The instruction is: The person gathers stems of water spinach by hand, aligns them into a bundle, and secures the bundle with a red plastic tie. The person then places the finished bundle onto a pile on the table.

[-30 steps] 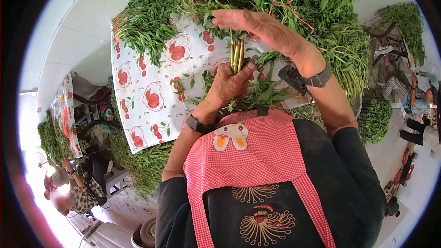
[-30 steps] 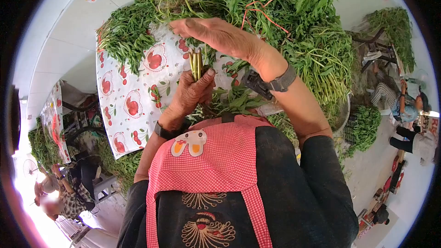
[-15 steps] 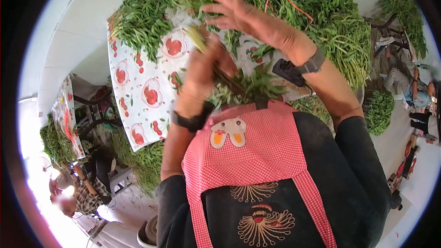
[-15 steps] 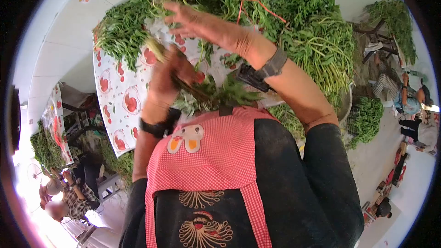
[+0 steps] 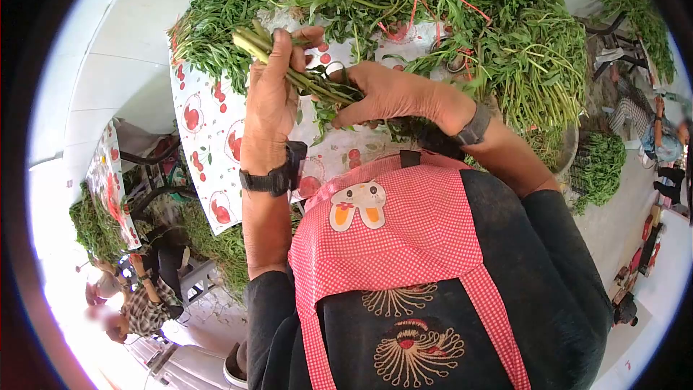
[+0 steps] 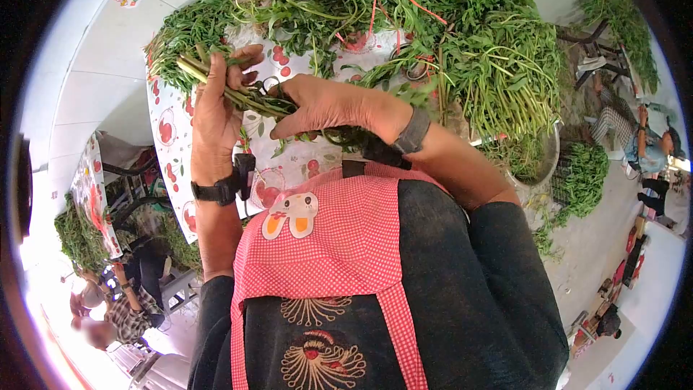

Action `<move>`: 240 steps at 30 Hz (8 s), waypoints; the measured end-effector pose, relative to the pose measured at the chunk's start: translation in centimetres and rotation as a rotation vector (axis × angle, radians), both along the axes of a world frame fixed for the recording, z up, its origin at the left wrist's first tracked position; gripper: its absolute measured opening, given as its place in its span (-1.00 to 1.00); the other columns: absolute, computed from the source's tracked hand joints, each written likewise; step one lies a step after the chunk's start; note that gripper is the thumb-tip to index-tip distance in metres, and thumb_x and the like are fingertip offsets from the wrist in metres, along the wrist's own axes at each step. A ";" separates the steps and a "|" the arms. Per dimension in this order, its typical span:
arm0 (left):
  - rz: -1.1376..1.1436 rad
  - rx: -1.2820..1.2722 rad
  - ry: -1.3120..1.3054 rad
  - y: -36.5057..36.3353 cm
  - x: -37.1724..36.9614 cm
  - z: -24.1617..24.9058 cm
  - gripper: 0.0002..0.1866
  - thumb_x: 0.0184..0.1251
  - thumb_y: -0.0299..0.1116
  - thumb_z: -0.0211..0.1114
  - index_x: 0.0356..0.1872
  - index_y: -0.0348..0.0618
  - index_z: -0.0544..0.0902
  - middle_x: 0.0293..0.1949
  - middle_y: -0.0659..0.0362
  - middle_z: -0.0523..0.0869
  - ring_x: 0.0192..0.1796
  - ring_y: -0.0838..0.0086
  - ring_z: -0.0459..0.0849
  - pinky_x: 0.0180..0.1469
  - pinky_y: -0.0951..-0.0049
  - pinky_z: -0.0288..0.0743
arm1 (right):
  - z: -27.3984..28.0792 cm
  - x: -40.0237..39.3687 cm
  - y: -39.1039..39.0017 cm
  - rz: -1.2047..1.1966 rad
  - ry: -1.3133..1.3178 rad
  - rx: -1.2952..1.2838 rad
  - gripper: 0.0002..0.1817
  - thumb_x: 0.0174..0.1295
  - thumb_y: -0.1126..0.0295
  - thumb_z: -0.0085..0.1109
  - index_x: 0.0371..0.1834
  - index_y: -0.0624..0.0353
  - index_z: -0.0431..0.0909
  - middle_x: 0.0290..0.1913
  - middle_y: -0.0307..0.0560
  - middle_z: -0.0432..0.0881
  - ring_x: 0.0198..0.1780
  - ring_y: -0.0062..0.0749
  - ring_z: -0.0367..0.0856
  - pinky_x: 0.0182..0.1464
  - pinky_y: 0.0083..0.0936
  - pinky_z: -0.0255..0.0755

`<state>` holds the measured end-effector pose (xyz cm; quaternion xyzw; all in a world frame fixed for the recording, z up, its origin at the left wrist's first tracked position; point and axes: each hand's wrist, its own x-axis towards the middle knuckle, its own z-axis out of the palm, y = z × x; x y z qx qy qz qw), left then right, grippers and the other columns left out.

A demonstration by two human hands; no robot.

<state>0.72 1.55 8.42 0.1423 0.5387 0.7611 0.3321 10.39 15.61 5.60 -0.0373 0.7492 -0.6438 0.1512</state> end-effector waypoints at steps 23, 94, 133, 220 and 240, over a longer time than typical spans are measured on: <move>0.155 0.334 0.131 -17.4 -3.6 11.1 -0.51 0.50 -0.09 -0.05 -0.69 0.00 0.19 -0.67 0.32 0.15 -0.69 0.65 0.05 -0.72 0.64 0.00 | -9.4 5.1 6.0 -0.262 0.284 0.859 -0.47 0.03 0.32 0.26 0.14 0.07 0.43 0.04 -0.04 0.53 0.07 -0.14 0.51 0.09 -0.31 0.40; -0.332 -1.314 0.971 -9.2 -1.1 -16.7 -0.56 0.24 0.03 0.18 -0.34 -0.22 0.61 -0.46 -0.13 0.66 -0.34 -0.04 0.65 -0.29 0.05 0.46 | -5.4 19.1 12.4 -1.625 0.041 -0.123 -0.66 0.17 0.35 0.30 -0.04 0.29 0.55 -0.31 -0.21 0.64 -0.41 -0.61 0.59 -0.43 -0.67 0.46; -0.258 -1.207 0.915 -9.4 -0.9 -16.6 -0.63 0.23 -0.05 0.24 -0.28 -0.21 0.59 -0.49 -0.11 0.63 -0.36 -0.03 0.63 -0.32 0.07 0.45 | -12.2 1.3 10.5 -0.992 0.001 -0.159 -0.81 0.15 0.34 0.31 -0.25 0.20 0.62 -0.40 -0.34 0.61 -0.46 -0.71 0.47 -0.47 -0.71 0.36; -0.610 -0.504 0.564 -1.3 4.0 -7.8 -0.67 0.17 -0.20 0.36 -0.30 -0.33 0.60 -0.62 0.03 0.51 -0.57 0.48 0.46 -0.44 0.33 0.38 | -8.4 4.5 2.5 -0.372 -0.211 -0.391 -0.89 0.27 0.33 0.17 -0.32 0.11 0.57 -0.57 -0.52 0.37 -0.64 -0.86 0.12 -0.61 -0.79 -0.03; -0.407 -0.530 0.673 -2.0 3.5 -9.3 -0.77 0.40 -0.29 0.08 -0.19 -0.30 0.47 -0.49 -0.09 0.53 -0.46 0.14 0.52 -0.38 0.27 0.38 | -6.0 6.0 -0.7 -0.386 0.137 0.524 -0.80 0.17 0.25 0.13 -0.31 0.12 0.63 -0.47 0.11 0.57 -0.44 0.03 0.57 -0.40 -0.21 0.41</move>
